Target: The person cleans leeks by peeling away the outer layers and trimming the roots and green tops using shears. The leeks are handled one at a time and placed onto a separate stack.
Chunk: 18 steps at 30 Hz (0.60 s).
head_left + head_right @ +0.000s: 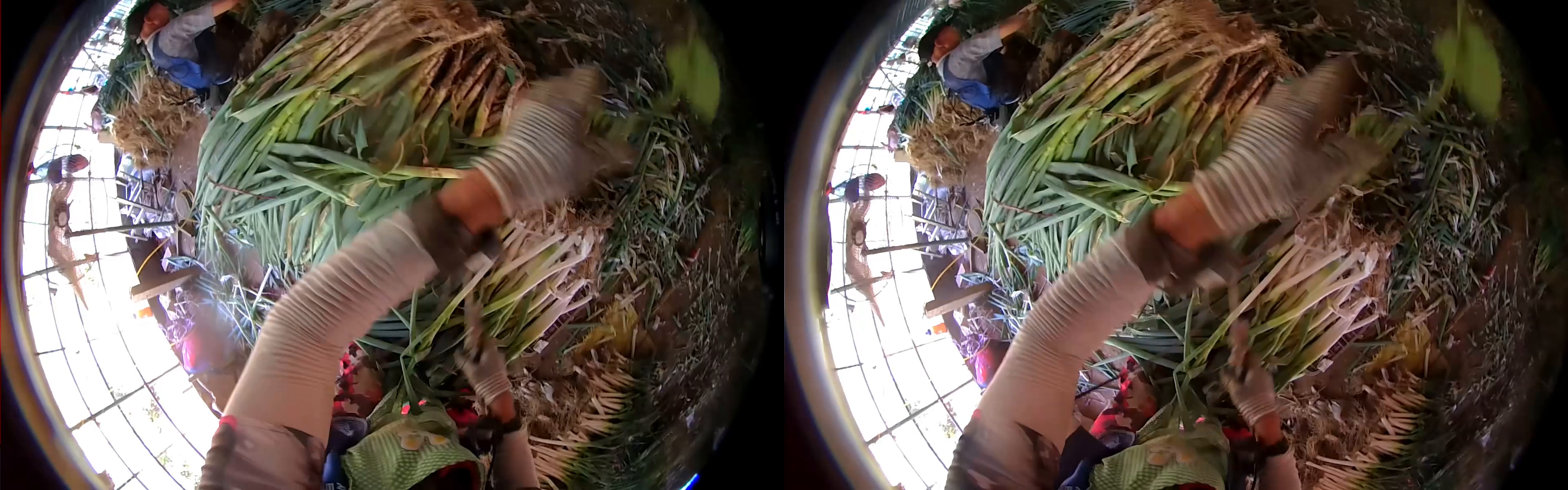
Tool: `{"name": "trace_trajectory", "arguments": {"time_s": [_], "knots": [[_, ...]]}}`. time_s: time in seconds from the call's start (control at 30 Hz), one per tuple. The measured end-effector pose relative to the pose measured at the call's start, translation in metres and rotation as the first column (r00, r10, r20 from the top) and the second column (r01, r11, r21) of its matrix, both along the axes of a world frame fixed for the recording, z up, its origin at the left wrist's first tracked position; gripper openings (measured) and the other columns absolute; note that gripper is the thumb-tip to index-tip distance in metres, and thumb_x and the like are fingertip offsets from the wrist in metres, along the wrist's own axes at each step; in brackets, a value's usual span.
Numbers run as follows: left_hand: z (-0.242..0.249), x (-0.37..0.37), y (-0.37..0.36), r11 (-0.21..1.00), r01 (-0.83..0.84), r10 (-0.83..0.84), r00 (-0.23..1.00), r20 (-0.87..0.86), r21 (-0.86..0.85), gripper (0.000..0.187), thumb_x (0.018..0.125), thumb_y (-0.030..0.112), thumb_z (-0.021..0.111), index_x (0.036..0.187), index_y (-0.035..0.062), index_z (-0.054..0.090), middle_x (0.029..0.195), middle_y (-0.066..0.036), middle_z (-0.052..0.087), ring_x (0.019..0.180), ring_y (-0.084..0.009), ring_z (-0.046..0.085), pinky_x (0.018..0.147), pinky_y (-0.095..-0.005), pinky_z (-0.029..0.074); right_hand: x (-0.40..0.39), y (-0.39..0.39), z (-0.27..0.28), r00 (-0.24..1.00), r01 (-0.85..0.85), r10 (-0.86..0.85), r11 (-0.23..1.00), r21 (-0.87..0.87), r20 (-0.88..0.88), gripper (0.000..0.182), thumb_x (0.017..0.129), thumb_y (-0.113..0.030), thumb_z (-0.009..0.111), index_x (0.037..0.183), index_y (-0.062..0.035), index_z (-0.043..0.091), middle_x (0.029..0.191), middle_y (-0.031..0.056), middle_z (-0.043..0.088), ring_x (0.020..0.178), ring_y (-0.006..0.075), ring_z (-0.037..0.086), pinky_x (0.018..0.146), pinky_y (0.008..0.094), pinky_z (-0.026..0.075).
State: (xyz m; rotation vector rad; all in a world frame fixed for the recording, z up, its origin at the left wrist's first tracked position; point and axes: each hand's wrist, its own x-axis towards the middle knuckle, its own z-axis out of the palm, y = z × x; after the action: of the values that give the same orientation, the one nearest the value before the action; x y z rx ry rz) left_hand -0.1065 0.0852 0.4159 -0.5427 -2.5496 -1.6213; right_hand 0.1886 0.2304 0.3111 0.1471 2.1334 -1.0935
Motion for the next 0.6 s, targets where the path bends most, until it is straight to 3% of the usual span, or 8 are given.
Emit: {"name": "trace_trajectory", "arguments": {"time_s": [0.1, 0.13, 0.17, 0.23, 0.33, 0.37, 0.5, 0.6], "knots": [[-0.087, 0.006, -0.083, 0.979, -0.145, 0.187, 0.923, 0.337, -0.147, 0.031, 0.08, 0.027, 0.063, 0.107, 0.0108, 0.062, 0.101, -0.009, 0.064, 0.088, -0.0224, 0.063, 0.071, -0.0293, 0.051, -0.049, 0.003, -0.012, 0.91, 0.414, -0.414, 0.91, -0.012, -0.021, 0.048, 0.081, -0.029, 0.064, 0.116, -0.0012, 0.045, 0.092, 0.0249, 0.063, 0.082, 0.0322, 0.065, 0.071, 0.0408, 0.051], [-0.137, 0.019, -0.135, 0.628, -0.086, 0.064, 0.996, -0.059, -0.773, 0.021, 0.08, 0.022, 0.063, 0.097, 0.0122, 0.067, 0.102, -0.009, 0.065, 0.089, -0.0237, 0.062, 0.076, -0.032, 0.049, -0.049, -0.005, -0.014, 0.979, 0.202, -0.202, 0.979, -0.031, -0.014, 0.049, 0.081, -0.031, 0.063, 0.116, -0.0011, 0.044, 0.088, 0.0237, 0.064, 0.08, 0.032, 0.065, 0.069, 0.0402, 0.052], [-0.15, 0.028, -0.163, 0.508, -0.019, 0.411, 0.884, 0.223, -0.861, 0.027, 0.078, 0.022, 0.064, 0.104, 0.0155, 0.065, 0.1, -0.01, 0.065, 0.092, -0.0269, 0.06, 0.078, -0.0328, 0.049, -0.048, -0.02, -0.014, 1.0, -0.023, 0.022, 0.998, -0.053, -0.011, 0.051, 0.081, -0.033, 0.062, 0.116, -0.0009, 0.044, 0.085, 0.0225, 0.064, 0.078, 0.0317, 0.065, 0.067, 0.0396, 0.052], [-0.171, 0.068, -0.21, 0.317, -0.123, 0.537, 0.841, 0.071, -0.94, 0.049, 0.072, 0.022, 0.069, 0.118, 0.016, 0.054, 0.118, -0.007, 0.055, 0.109, -0.0287, 0.054, 0.09, -0.0442, 0.041, -0.045, -0.049, -0.007, 0.933, -0.32, 0.344, 0.926, -0.2, 0.101, 0.056, 0.082, -0.039, 0.059, 0.119, -0.0004, 0.04, 0.079, 0.0202, 0.063, 0.073, 0.0338, 0.063, 0.066, 0.04, 0.051], [-0.196, 0.087, -0.239, 0.072, -0.147, 0.434, 0.895, -0.101, -0.986, 0.051, 0.073, 0.025, 0.069, 0.12, 0.0151, 0.051, 0.121, -0.008, 0.053, 0.115, -0.0331, 0.048, 0.099, -0.0505, 0.03, -0.075, -0.06, -0.014, 0.953, -0.131, 0.113, 0.99, 0.047, 0.28, 0.059, 0.082, -0.039, 0.06, 0.121, -0.0002, 0.038, 0.083, 0.0227, 0.062, 0.074, 0.0373, 0.063, 0.071, 0.0414, 0.05], [-0.205, 0.087, -0.242, 0.038, -0.164, 0.403, 0.905, -0.135, -0.986, 0.051, 0.073, 0.026, 0.069, 0.119, 0.0147, 0.051, 0.122, -0.009, 0.053, 0.116, -0.0342, 0.046, 0.101, -0.0517, 0.027, -0.071, -0.05, -0.035, 0.979, 0.114, -0.106, 0.993, -0.037, 0.172, 0.058, 0.082, -0.037, 0.062, 0.12, -0.0003, 0.039, 0.084, 0.0239, 0.062, 0.076, 0.0376, 0.063, 0.072, 0.0413, 0.049], [-0.199, 0.064, -0.235, 0.109, 0.159, 0.491, 0.849, 0.192, -0.981, 0.043, 0.073, 0.034, 0.067, 0.109, 0.0135, 0.053, 0.114, -0.013, 0.058, 0.107, -0.0318, 0.055, 0.096, -0.0446, 0.035, -0.051, -0.065, -0.049, 0.984, -0.169, 0.174, 0.978, -0.125, 0.029, 0.058, 0.081, -0.037, 0.065, 0.116, 0.0022, 0.041, 0.076, 0.015, 0.058, 0.067, 0.0261, 0.058, 0.064, 0.0347, 0.047], [-0.21, 0.093, -0.225, 0.349, 0.302, 0.538, 0.71, 0.454, -0.887, 0.044, 0.072, 0.035, 0.066, 0.107, 0.0111, 0.057, 0.105, -0.015, 0.063, 0.098, -0.0306, 0.06, 0.087, -0.0441, 0.042, -0.058, -0.065, -0.047, 0.984, 0.021, -0.017, 0.999, -0.024, 0.176, 0.056, 0.081, -0.036, 0.064, 0.117, -0.0003, 0.04, 0.083, 0.0215, 0.062, 0.079, 0.0366, 0.063, 0.07, 0.0422, 0.048]]}}
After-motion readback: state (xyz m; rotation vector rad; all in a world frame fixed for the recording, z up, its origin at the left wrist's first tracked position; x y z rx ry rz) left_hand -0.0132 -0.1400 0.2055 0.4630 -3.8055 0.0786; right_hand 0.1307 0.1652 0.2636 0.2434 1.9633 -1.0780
